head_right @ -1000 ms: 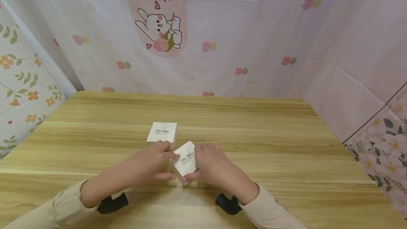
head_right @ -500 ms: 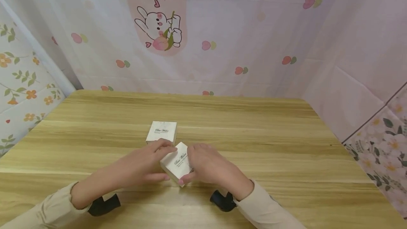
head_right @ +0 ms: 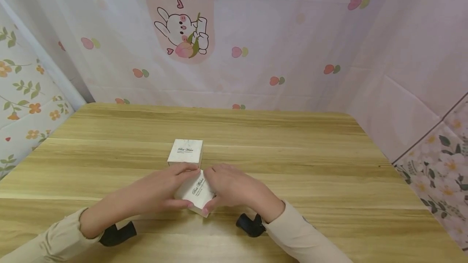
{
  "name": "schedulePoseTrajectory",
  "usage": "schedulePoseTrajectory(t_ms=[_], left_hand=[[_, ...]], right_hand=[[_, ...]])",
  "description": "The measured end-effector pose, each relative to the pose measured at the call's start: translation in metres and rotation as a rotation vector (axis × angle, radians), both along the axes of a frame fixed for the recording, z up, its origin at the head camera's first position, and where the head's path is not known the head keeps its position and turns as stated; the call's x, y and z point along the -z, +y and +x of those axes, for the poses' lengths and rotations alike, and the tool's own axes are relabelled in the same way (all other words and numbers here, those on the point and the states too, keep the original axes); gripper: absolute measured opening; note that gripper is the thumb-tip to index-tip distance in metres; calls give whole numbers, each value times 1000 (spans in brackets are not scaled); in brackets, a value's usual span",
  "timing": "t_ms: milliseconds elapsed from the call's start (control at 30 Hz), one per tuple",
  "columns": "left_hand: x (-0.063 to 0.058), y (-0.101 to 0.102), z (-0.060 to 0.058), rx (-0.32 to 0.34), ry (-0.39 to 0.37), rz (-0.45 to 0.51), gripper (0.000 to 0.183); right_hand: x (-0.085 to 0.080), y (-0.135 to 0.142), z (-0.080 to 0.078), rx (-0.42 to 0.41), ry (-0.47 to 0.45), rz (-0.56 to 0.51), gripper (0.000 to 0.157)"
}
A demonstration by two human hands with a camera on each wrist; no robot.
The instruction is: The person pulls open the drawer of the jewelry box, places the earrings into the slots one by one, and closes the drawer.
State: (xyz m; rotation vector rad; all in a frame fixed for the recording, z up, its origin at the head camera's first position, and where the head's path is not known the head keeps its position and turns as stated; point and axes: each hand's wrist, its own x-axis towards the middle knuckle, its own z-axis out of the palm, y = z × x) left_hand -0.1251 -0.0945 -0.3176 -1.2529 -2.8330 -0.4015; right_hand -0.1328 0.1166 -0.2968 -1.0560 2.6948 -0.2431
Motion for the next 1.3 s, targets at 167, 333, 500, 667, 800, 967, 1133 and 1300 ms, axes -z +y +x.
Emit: schedulePoseTrajectory(t_ms=[167, 333, 500, 667, 800, 967, 1133, 1300], left_hand=[[-1, -2, -1, 6, -6, -27, 64], [0, -2, -2, 2, -11, -15, 67], [0, -3, -3, 15, 20, 2, 62], [-1, -3, -3, 12, 25, 3, 61], [-1, -5, -2, -19, 17, 8, 62], [0, -10, -1, -51, 9, 22, 62], [0, -15, -1, -76, 3, 20, 65], [0, -20, 0, -97, -13, 4, 66]], right_hand=[[-1, -2, -3, -3, -50, 9, 81], [-1, -2, -4, -12, -79, 9, 83], [1, -2, -4, -2, -99, -17, 83], [4, -1, -3, 39, -119, -49, 85], [8, 0, -3, 76, -117, -71, 80], [11, 0, -3, 114, -105, -93, 78], [12, -4, -2, 137, -85, -96, 78], [15, -9, -2, 176, -91, -94, 81]])
